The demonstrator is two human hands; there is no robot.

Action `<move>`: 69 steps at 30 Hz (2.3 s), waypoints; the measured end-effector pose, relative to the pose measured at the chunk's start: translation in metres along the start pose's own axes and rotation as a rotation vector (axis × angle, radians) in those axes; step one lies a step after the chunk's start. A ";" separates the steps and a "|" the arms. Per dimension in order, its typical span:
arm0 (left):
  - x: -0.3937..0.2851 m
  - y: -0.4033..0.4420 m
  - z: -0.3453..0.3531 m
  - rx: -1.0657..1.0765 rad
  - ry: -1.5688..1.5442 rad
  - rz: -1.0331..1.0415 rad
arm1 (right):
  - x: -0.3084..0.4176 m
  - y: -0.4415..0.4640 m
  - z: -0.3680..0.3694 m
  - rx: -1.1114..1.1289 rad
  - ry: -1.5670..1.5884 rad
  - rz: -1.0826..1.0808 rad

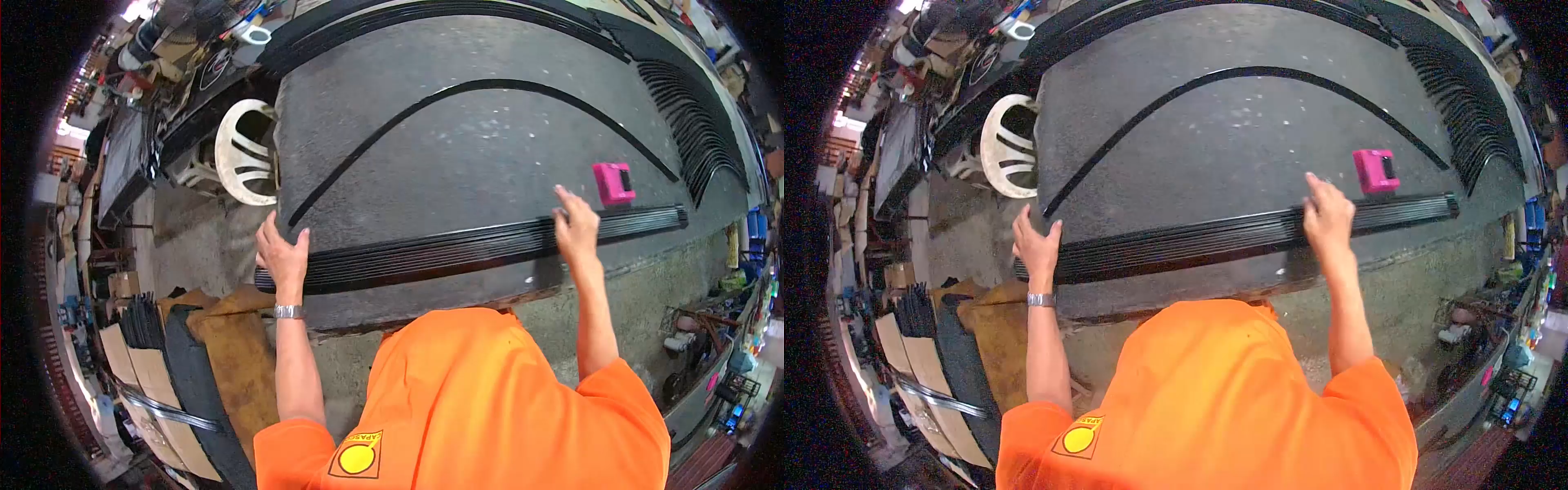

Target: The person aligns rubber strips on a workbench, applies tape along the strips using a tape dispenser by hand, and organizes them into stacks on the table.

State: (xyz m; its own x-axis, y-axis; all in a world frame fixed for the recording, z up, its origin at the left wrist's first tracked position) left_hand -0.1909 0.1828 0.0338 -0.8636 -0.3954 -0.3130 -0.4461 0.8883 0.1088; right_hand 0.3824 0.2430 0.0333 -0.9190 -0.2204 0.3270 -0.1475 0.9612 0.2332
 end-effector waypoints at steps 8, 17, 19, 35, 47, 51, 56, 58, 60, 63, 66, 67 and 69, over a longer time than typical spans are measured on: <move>0.004 0.044 0.031 0.110 -0.197 0.228 | 0.213 0.041 0.105 0.202 0.217 -0.236; -0.005 0.043 0.041 0.125 -0.253 0.316 | 0.273 0.091 0.147 0.226 0.190 -0.271; -0.007 0.040 0.040 0.106 -0.245 0.337 | 0.272 0.102 0.148 0.221 0.174 -0.263; -0.012 0.028 0.041 0.093 -0.257 0.238 | 0.325 0.098 0.161 0.349 0.188 -0.451; -0.010 0.026 0.043 0.093 -0.227 0.233 | 0.342 0.097 0.169 0.313 0.130 -0.492; -0.010 0.026 0.043 0.103 -0.227 0.226 | 0.347 0.094 0.171 0.318 0.099 -0.515; -0.011 0.026 0.042 0.109 -0.218 0.222 | 0.357 0.086 0.171 0.342 0.112 -0.573; -0.012 0.026 0.041 0.095 -0.223 0.230 | 0.357 0.087 0.170 0.343 0.109 -0.563; -0.013 0.026 0.039 0.062 -0.228 0.248 | 0.354 0.091 0.168 0.337 0.093 -0.532; -0.012 0.026 0.040 0.060 -0.226 0.245 | 0.344 0.099 0.168 0.297 0.036 -0.489; -0.012 0.025 0.041 0.060 -0.228 0.244 | 0.343 0.100 0.167 0.296 0.036 -0.496; -0.013 0.025 0.041 0.061 -0.232 0.243 | 0.345 0.100 0.166 0.303 0.035 -0.501; -0.013 0.026 0.040 0.064 -0.240 0.241 | 0.352 0.097 0.163 0.315 0.056 -0.528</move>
State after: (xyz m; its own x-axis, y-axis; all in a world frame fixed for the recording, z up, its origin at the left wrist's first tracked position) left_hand -0.1820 0.2201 0.0030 -0.8588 -0.1129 -0.4997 -0.2139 0.9653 0.1497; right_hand -0.0149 0.2856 0.0213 -0.6733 -0.6797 0.2910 -0.6858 0.7212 0.0975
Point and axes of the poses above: each hand's wrist, its own y-axis towards the middle knuckle, its own z-axis out of the palm, x = y × z, the point moved 7 cm from there along y, towards the middle knuckle, and after that the axes turned 6 degrees about x, right-handed, at the moved point
